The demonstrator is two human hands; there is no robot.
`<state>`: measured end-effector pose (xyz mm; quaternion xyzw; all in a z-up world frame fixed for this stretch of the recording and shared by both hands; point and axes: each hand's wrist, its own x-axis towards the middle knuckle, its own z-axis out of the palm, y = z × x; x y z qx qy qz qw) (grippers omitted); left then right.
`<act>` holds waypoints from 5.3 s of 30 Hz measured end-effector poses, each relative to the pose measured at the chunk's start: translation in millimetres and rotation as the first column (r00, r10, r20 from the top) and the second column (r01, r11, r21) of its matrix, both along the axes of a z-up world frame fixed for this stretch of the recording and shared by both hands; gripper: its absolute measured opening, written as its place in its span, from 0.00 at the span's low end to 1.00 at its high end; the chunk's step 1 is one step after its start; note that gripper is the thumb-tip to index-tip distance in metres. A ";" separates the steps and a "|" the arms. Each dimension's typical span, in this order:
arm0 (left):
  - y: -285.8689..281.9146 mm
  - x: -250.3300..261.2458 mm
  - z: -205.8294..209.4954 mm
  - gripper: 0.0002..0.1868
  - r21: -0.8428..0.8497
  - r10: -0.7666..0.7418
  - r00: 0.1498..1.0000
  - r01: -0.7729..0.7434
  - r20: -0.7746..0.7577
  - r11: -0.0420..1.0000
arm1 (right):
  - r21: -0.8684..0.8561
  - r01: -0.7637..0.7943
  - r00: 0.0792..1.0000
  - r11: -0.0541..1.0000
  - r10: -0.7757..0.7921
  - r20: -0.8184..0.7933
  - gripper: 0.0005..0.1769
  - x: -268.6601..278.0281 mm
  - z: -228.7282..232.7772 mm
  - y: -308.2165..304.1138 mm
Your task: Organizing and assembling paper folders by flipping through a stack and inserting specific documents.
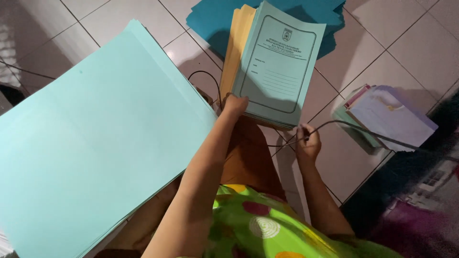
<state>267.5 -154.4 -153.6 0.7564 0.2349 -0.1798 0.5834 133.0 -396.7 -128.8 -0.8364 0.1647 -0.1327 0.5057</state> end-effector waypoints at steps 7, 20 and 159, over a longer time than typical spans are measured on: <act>7.7 -8.0 5.0 0.38 0.179 -0.158 0.987 0.151 0.027 0.972 | -0.241 0.014 1.000 0.970 -0.020 -0.023 0.26 78.0 -51.0 -22.8; -11.5 -8.5 -27.5 0.26 0.550 -0.354 0.935 0.284 0.023 0.785 | 0.015 0.108 0.993 0.994 -0.107 -0.040 0.17 34.6 -64.4 -46.4; 264.2 -309.0 166.1 0.51 0.830 -0.109 0.988 -0.030 0.109 0.556 | -0.599 -0.755 0.593 0.266 0.667 -0.451 0.54 47.4 147.2 332.9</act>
